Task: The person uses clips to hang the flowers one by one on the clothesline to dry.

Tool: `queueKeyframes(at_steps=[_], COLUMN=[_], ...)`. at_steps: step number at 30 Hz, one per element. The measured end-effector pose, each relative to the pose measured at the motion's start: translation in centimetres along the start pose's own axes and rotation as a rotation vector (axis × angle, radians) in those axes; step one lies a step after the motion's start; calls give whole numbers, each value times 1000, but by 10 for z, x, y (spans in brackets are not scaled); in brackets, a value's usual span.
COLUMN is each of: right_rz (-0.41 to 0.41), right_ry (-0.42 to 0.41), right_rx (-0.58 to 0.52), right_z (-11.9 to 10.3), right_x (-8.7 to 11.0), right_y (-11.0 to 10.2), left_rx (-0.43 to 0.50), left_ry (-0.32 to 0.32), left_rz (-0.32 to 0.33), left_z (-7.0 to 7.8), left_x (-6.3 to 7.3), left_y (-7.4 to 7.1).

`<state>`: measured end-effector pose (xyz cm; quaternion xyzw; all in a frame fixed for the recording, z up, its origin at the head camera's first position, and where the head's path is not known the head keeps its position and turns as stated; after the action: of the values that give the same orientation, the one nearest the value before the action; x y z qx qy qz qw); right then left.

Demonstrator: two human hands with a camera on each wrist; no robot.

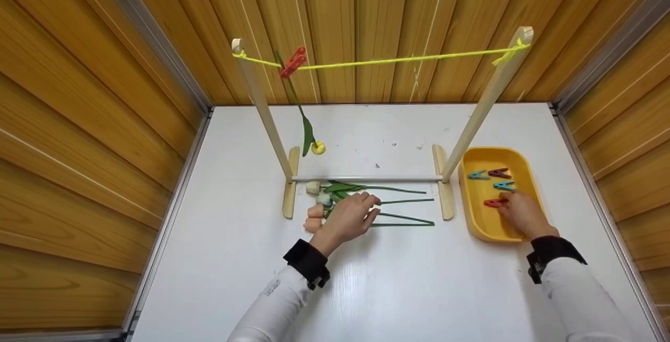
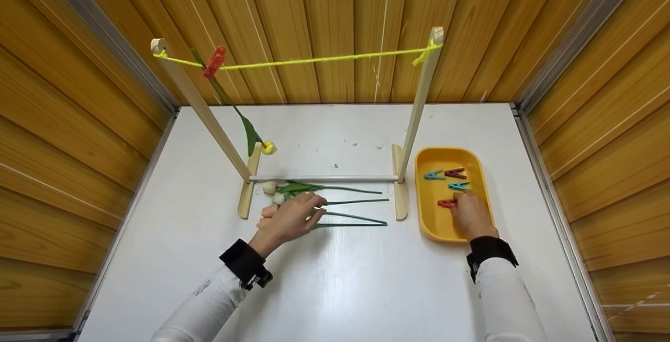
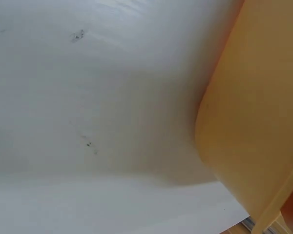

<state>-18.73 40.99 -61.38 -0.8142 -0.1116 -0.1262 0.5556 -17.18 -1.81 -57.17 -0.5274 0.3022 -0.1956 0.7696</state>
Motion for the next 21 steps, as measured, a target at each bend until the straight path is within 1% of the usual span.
queueKeyframes(at_steps=[2,9,12,17,18,21], right_rz=[15,88,86,101,116,208], right_ry=[12,-25,-7,-18,-25,-66], right_rx=[-13,-11,-39,-63,-67,-83], right_z=[1,2,1,-4,-6,-11], right_x=[1,5,7,9,11,14], right_y=[0,5,6,4,4,1], left_rx=[1,-16,-21,-22,-22,-21], left_ry=[8,44,51,40,38,34], left_rz=[-7,-29,-42,-72,-78,-93], left_z=[1,3,3,3,3,4], left_x=[0,4,5,6,6,8], left_y=[3,15,19,24,24,27])
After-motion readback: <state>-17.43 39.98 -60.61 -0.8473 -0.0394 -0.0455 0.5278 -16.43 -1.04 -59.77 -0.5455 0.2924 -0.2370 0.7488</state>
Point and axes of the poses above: each hand's wrist, its own x-axis away from the middle knuckle, its own y-axis out of the palm, z = x × y, the point moved 2 cm from there along -x, towards the middle knuckle
